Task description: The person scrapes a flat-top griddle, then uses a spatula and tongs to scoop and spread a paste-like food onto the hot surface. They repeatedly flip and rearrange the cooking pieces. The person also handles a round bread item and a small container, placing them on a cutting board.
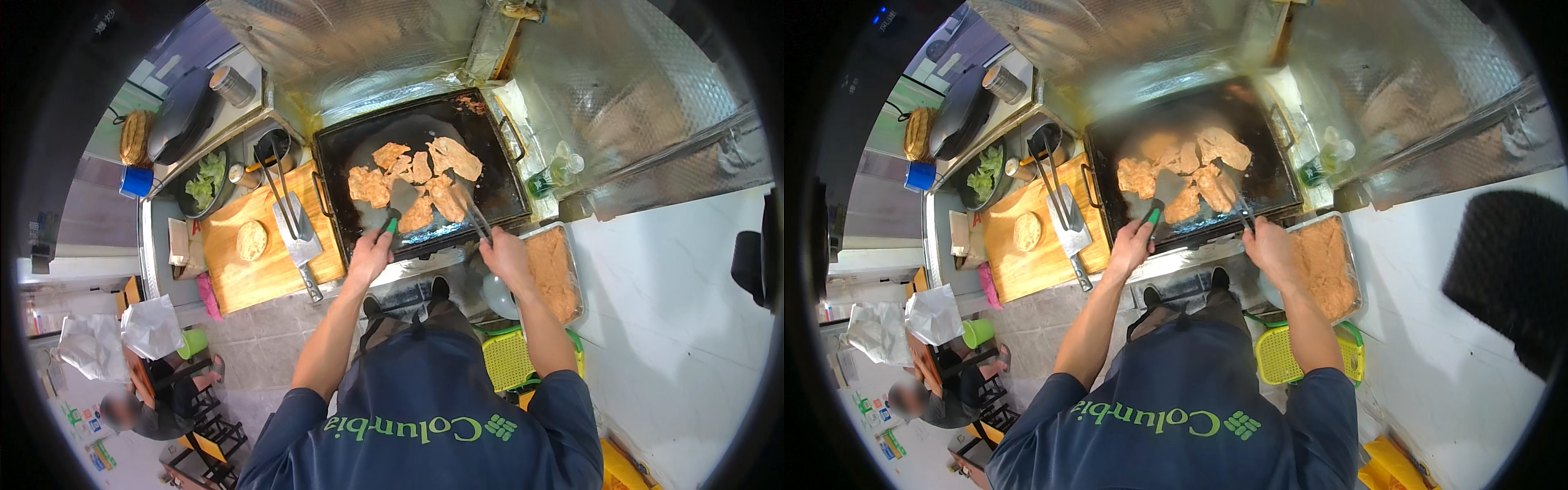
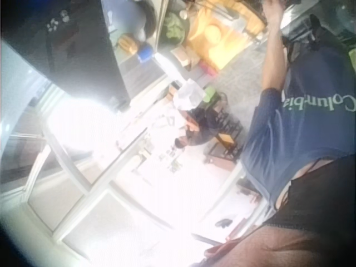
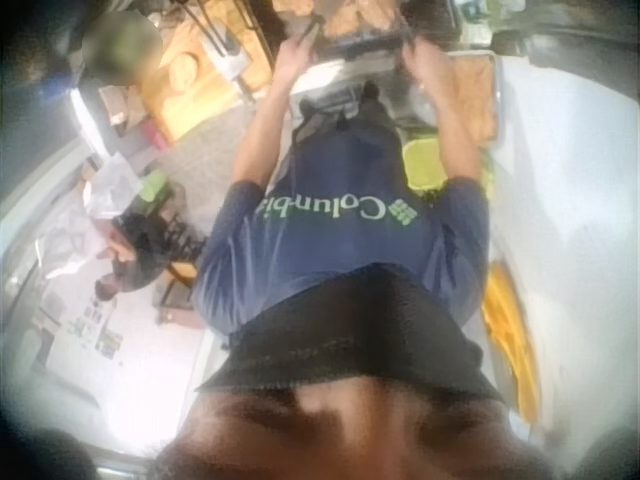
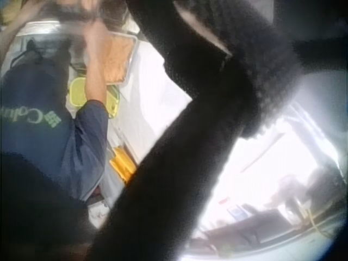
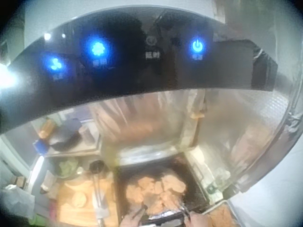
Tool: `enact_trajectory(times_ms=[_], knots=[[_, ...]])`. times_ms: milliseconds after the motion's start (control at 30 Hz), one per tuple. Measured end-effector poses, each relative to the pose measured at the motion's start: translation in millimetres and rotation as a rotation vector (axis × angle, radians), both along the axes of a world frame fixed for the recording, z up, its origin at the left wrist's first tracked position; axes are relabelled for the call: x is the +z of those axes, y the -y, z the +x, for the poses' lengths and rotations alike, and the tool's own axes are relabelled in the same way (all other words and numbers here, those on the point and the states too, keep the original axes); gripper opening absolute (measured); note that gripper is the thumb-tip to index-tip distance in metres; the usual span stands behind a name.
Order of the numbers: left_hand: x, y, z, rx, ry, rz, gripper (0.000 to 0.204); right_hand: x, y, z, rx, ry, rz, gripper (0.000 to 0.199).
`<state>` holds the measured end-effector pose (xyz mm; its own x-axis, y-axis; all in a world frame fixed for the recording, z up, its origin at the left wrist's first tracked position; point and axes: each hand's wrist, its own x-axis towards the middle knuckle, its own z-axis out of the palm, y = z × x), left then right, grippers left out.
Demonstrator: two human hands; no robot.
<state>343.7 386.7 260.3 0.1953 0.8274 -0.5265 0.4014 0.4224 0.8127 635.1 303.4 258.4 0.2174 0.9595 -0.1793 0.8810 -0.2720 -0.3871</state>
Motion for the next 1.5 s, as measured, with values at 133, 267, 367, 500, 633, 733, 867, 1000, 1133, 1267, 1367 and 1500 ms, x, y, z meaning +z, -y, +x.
enact_trajectory(times_ms=[133,267,367,500,633,733,867,1000,1133,1267,1367,1500], knots=[[5,10,-39,0.167,0.034,0.056,0.035,-2,-4,3,0.02,0.037,-0.033,0.031],[1,16,-70,0.266,-0.073,0.23,0.038,-7,-21,1,0.013,0.015,0.032,0.036],[-18,27,-88,0.146,-0.535,0.766,0.044,18,-48,10,-0.072,0.026,0.159,0.045],[-1,46,-79,-0.169,-0.82,0.666,0.056,75,-100,45,0.069,0.19,0.242,0.044],[-18,61,-72,-0.248,-0.82,0.607,0.055,102,-161,88,0.232,0.596,0.314,0.031],[-5,62,-76,-0.148,-0.815,0.687,0.048,126,-197,125,0.314,0.818,0.229,0.027],[4,73,-91,-0.046,-0.777,0.684,0.042,153,-205,149,0.321,0.964,0.051,0.03],[2,91,-104,-0.008,-0.754,0.649,0.04,142,-210,166,0.314,0.988,-0.097,0.033],[7,110,-103,0.026,-0.726,0.519,0.04,110,-220,162,0.336,0.976,0.109,0.048],[26,108,-85,0.066,-0.661,0.458,0.037,90,-159,104,0.324,0.368,0.325,0.066],[23,117,-83,0.079,-0.561,0.425,0.036,31,-91,88,0.151,-0.171,-0.011,0.047],[36,123,-80,0.064,-0.496,0.369,0.035,-57,-32,139,-0.463,-0.392,-0.058,0.056]])
